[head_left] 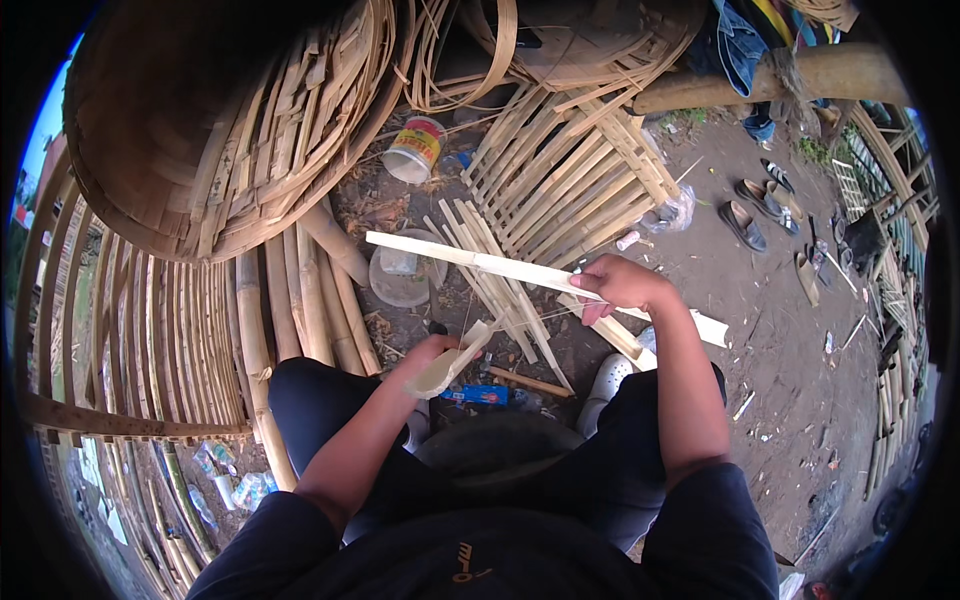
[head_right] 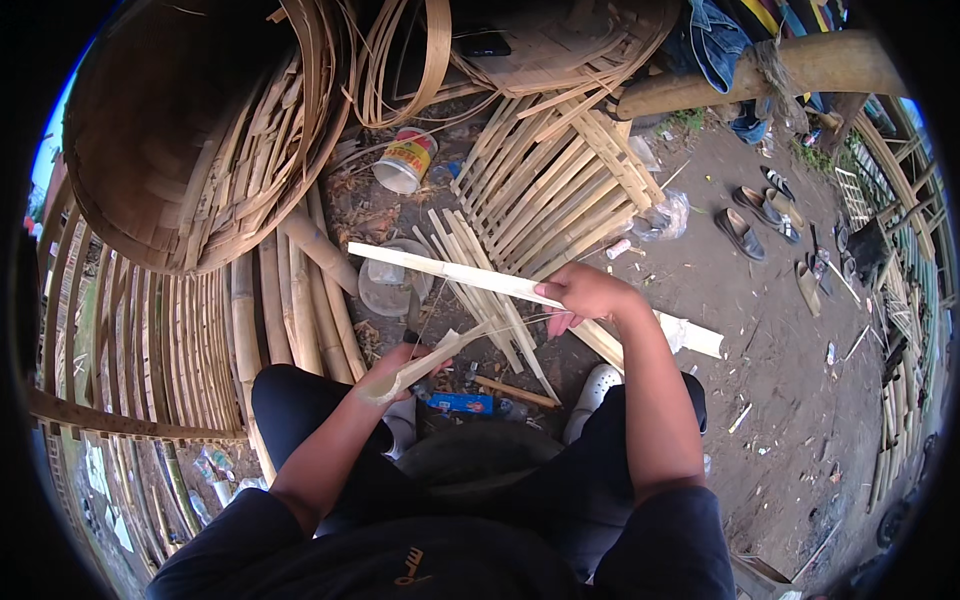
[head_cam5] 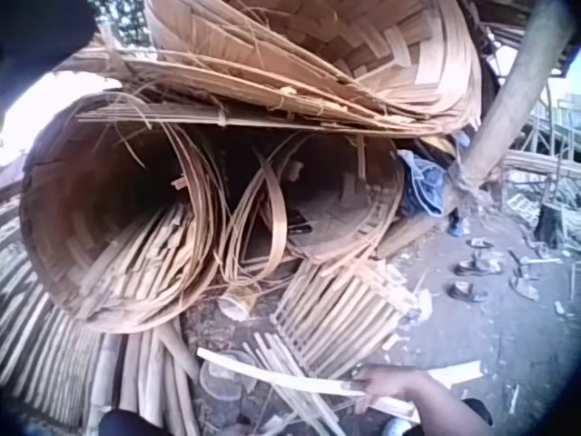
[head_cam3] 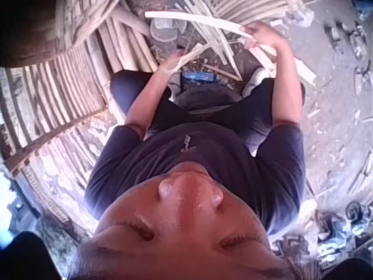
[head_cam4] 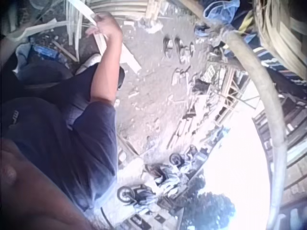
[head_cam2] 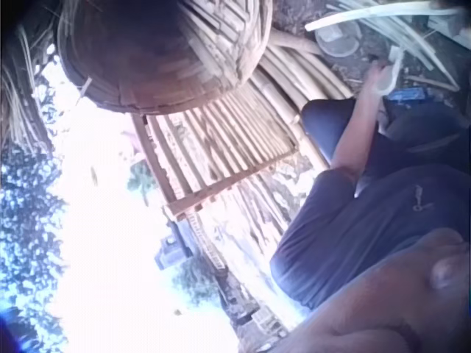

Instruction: The person assembles bamboo furniture components, using a hammer to drive small bamboo pegs into pre-drilled holes in wooden strips and using a knife to trim pieces.

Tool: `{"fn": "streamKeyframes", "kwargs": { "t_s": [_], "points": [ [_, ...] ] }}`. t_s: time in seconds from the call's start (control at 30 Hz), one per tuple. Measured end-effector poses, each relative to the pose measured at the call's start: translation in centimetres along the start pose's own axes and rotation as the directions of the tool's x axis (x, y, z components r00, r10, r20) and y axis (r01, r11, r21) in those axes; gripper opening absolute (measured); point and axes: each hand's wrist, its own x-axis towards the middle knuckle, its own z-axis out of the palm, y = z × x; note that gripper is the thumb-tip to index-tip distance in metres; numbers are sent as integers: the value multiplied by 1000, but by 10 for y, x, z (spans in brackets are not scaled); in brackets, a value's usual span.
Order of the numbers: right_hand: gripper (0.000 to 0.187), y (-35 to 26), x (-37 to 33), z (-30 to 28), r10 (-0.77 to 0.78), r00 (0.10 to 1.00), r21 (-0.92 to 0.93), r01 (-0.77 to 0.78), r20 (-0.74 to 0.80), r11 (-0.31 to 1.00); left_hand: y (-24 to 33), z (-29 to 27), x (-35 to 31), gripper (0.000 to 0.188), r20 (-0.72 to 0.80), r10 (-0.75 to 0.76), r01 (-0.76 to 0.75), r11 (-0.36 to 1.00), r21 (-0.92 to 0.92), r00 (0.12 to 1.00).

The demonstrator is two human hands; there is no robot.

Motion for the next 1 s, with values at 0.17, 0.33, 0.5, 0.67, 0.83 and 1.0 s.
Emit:
{"fn": "streamKeyframes", "kwargs": {
  "t_s": [0.17,0.33,0.5,0.67,0.83,1.0],
  "points": [
    [43,14,-4,-12,7,1000,47,-6,-29,999,7,19,-23,29,16,68,-70,976,205,998],
    [42,30,3,-21,41,990,201,-14,-133,980,6,25,-15,35,-3,-27,25,942,-335,1000],
    [41,35,9,-18,65,979,130,-40,-195,991,5,22,-16,36,60,-29,40,981,-190,998],
    [38,40,16,-18,123,912,-62,-160,-390,985,28,52,-34,40,-140,-357,358,934,-22,924],
    [38,41,21,-13,113,844,-250,-280,-524,927,33,63,-47,29,-130,-297,290,954,-70,946],
    [40,46,20,-12,77,862,-342,-279,-501,897,30,52,-49,31,-196,-279,283,959,-7,940]
  ]
}}
